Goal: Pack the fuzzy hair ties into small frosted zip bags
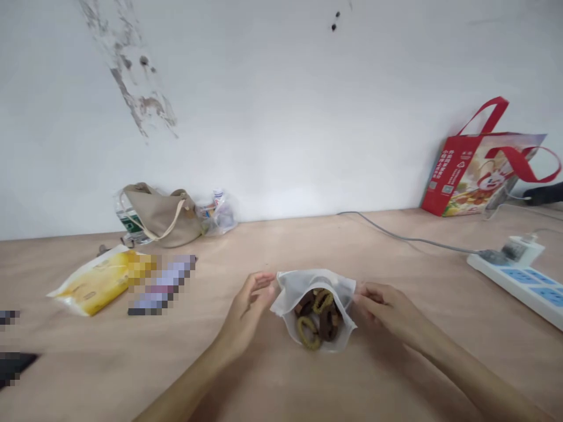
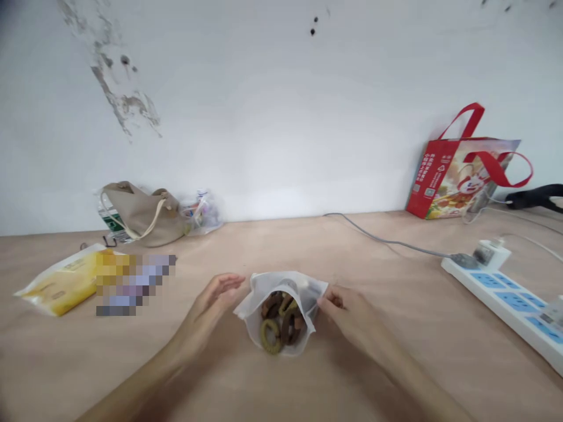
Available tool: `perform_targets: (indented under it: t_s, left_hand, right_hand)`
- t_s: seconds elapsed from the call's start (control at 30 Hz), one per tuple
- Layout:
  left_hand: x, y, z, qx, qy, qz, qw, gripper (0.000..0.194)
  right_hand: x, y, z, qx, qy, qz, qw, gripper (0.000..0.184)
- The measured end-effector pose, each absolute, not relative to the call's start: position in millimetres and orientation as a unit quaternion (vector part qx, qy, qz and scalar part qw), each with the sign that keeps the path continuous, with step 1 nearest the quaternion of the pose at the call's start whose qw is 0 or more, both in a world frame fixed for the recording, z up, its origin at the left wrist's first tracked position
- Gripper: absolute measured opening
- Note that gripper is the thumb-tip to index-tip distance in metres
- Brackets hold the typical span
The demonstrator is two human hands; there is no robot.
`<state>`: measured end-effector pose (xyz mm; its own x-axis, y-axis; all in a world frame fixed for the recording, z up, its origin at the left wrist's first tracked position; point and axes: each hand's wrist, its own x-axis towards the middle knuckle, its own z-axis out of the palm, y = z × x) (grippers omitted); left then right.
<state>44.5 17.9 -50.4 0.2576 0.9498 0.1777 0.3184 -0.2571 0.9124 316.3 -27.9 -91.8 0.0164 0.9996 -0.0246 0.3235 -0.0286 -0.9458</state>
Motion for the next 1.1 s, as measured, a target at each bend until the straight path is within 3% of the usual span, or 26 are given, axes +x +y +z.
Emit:
perform_targets:
  t_s: [0.23,0.47,0.63,0.8,1.1]
  left_hand:
    - [51.1,34.2,-59.1,0.624,0.518,0.312,0.495,0.034]
    - [57.0,30.6,-66.1,0.622,0.512,0.301,0.51,0.031]
    - [57.7,26.0,-58.4,0.64,0.491,0.33,0.49,0.029]
    - [45.7,17.5,-52.8,0.706,0.417,0.413,0.397,0.027]
    - [34.0,11.7,-70.3,0.727,0.402,0.386,0.4,0.025]
  right_hand:
    - [302.7,-23.9,-94.3,-0.614,-0.6,0.377,0.349,0.035]
    - [277.7,-19.1,-98.9,-0.608,-0.624,0.335,0.359,0.025]
    - [269.7,-13.0,-93.5,-0.582,-0.636,0.292,0.414,0.023]
    - [277.3,-13.3,-83.5,-0.537,-0.659,0.232,0.473,0.015]
    - [271.3,-27.6,-97.8,-0.514,-0.667,0.272,0.465,0.021]
